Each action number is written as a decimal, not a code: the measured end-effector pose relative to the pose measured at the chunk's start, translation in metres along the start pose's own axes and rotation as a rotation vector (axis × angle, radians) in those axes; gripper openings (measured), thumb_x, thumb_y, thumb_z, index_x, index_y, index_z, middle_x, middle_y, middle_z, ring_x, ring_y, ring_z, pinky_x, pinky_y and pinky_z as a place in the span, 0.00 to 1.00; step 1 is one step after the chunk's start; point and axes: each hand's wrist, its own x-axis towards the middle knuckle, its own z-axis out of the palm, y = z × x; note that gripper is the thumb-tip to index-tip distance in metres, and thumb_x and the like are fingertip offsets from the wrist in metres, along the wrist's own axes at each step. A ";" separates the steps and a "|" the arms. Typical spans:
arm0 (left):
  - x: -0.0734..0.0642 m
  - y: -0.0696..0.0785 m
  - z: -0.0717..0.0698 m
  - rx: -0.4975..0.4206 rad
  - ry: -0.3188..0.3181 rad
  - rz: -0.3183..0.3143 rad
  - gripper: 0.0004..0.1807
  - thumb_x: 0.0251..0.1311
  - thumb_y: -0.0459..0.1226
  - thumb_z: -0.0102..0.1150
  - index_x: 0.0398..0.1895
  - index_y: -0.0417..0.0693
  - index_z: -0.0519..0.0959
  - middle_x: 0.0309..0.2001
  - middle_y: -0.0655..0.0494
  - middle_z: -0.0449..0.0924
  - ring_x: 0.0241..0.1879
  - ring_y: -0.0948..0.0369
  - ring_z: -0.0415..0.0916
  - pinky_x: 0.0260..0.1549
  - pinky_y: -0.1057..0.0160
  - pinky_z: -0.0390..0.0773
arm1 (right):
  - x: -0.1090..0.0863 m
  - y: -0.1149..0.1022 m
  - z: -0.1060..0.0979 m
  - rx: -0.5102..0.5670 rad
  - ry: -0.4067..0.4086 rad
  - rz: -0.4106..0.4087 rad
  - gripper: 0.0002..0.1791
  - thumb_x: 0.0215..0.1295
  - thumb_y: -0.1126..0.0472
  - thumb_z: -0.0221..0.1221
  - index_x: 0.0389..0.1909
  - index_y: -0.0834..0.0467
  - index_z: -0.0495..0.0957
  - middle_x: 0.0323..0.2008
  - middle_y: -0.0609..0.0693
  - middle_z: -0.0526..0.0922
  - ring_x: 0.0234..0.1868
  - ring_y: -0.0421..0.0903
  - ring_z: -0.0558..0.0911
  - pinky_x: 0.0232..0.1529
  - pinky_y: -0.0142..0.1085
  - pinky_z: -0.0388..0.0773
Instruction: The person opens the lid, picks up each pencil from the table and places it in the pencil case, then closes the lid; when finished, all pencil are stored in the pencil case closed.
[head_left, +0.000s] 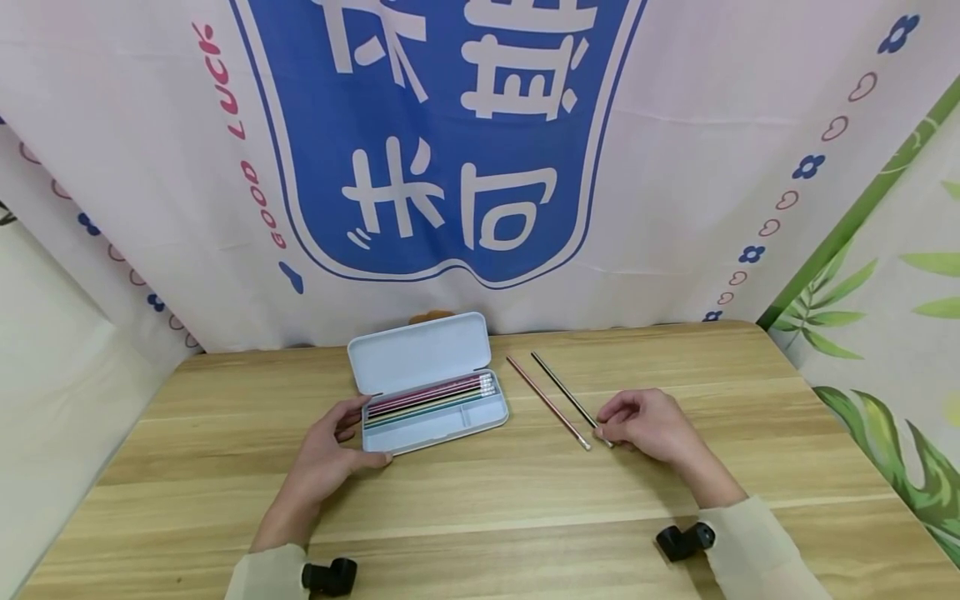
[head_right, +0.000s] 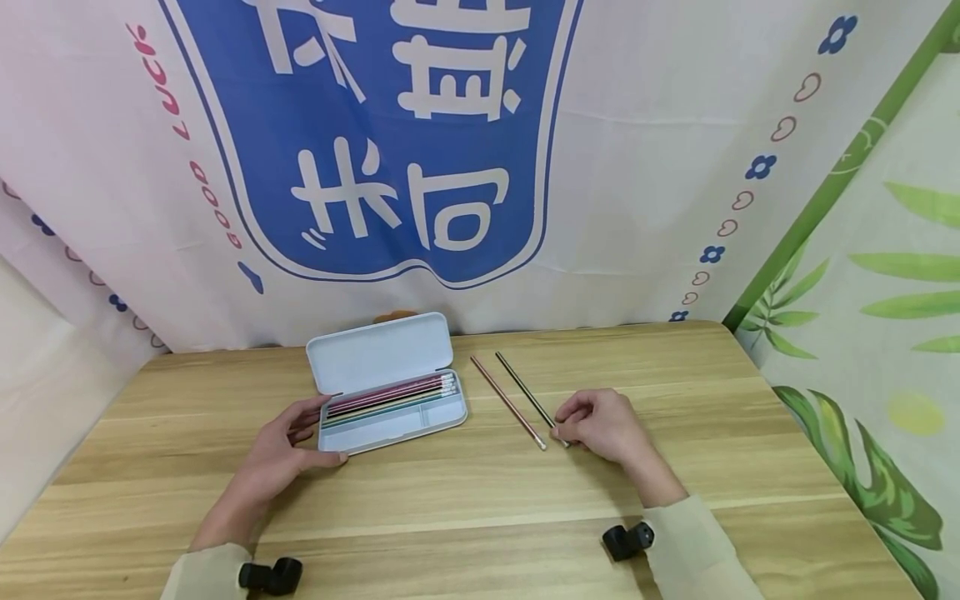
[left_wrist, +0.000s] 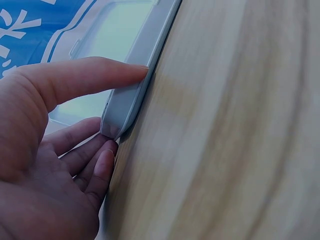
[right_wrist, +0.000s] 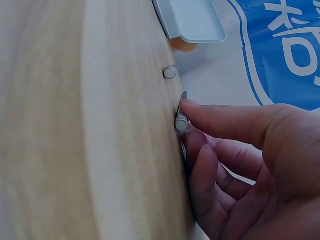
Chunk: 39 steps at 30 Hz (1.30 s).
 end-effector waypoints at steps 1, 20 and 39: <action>0.000 0.000 0.000 0.000 0.001 0.001 0.55 0.48 0.32 0.83 0.82 0.44 0.64 0.78 0.37 0.66 0.76 0.41 0.64 0.77 0.40 0.65 | 0.000 0.000 0.000 -0.028 0.009 -0.008 0.14 0.59 0.59 0.78 0.41 0.61 0.88 0.31 0.50 0.87 0.31 0.44 0.82 0.32 0.33 0.81; -0.001 -0.001 -0.001 -0.008 0.004 0.007 0.55 0.48 0.32 0.83 0.82 0.44 0.64 0.78 0.37 0.66 0.76 0.42 0.65 0.77 0.41 0.65 | -0.004 0.002 -0.014 -0.209 0.098 -0.032 0.10 0.60 0.56 0.77 0.36 0.56 0.90 0.29 0.46 0.86 0.31 0.43 0.79 0.35 0.36 0.73; 0.000 0.001 0.000 0.010 -0.001 0.005 0.56 0.48 0.32 0.83 0.82 0.43 0.63 0.78 0.36 0.67 0.76 0.41 0.65 0.77 0.40 0.65 | -0.005 0.003 -0.015 -0.246 0.085 -0.039 0.07 0.62 0.56 0.72 0.34 0.56 0.88 0.28 0.47 0.85 0.31 0.44 0.78 0.34 0.35 0.73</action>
